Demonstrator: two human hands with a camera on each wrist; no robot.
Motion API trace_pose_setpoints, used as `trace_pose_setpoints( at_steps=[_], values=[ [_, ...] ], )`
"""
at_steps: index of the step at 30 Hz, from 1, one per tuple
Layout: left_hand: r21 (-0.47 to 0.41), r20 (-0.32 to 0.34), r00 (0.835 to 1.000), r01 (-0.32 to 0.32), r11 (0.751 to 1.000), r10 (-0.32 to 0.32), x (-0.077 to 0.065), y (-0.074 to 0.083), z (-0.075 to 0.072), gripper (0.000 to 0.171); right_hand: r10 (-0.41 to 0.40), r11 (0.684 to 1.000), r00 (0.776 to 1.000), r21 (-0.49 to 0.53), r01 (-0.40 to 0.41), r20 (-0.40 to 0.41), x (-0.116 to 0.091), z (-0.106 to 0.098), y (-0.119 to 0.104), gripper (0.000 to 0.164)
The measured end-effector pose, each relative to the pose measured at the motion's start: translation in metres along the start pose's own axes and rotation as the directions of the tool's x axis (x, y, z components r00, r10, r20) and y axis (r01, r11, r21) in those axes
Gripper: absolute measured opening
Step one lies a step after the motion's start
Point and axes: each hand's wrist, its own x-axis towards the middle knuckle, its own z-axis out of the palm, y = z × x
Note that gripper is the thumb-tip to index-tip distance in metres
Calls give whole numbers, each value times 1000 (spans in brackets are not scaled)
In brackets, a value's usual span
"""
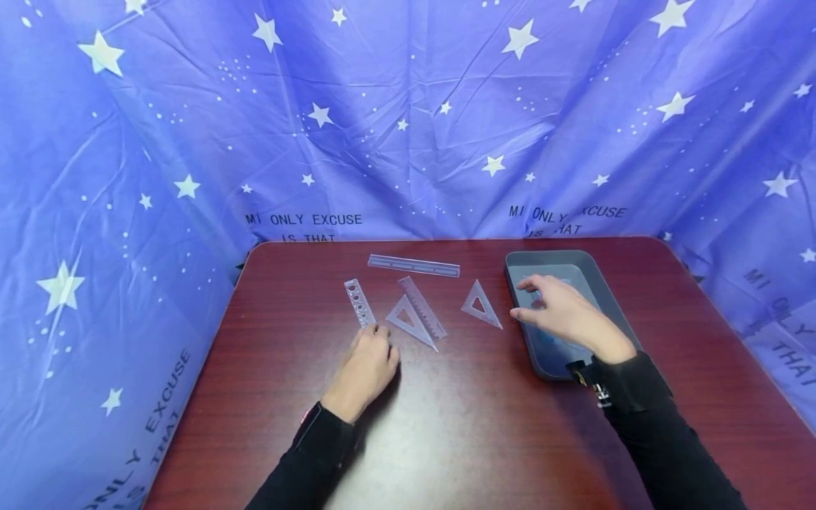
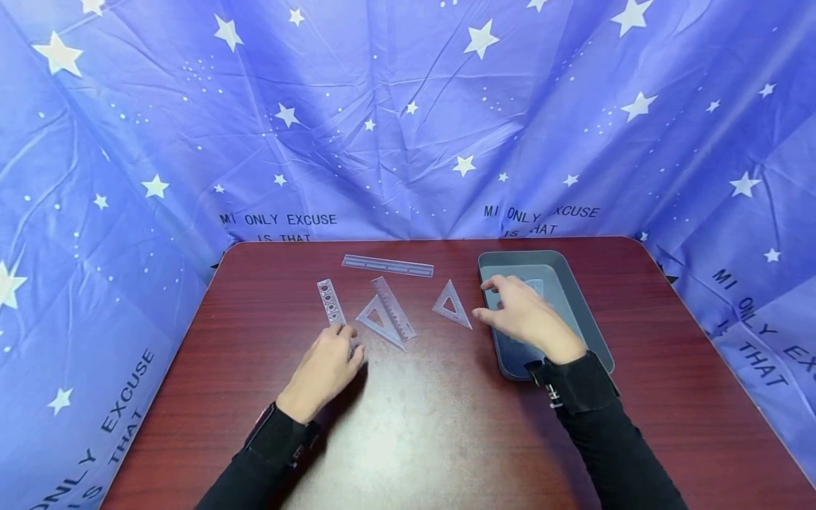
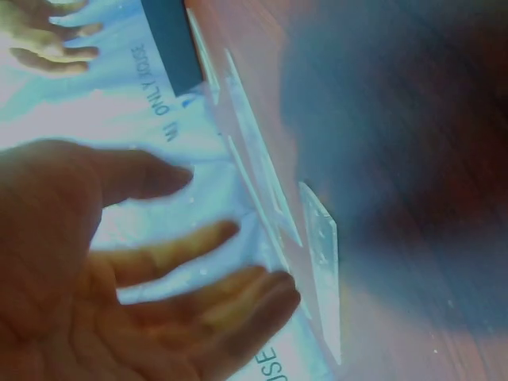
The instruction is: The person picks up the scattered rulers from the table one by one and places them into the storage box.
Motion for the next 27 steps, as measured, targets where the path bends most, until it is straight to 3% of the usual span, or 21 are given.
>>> trace_pose_setpoints(
  at_steps=[5,10,16,22,27],
  values=[
    [-12,-69,983,168,986,-169,10,-3,2,40,-66,997,998,31,66,-5,-18,10,-21,52],
    [18,-94,965,247,969,-244,17,-8,9,46,-135,990,991,40,134,23,-33,22,-33,50],
    [57,-23,939,345,937,-344,24,-14,14,46,-173,985,982,7,173,72,-42,32,-41,46],
    [65,47,917,394,917,-397,26,-27,6,29,-169,985,983,-20,171,74,-44,35,-41,44],
    [28,63,895,440,898,-441,27,-43,-3,25,-176,984,982,-23,178,66,-44,36,-39,44]
  ],
)
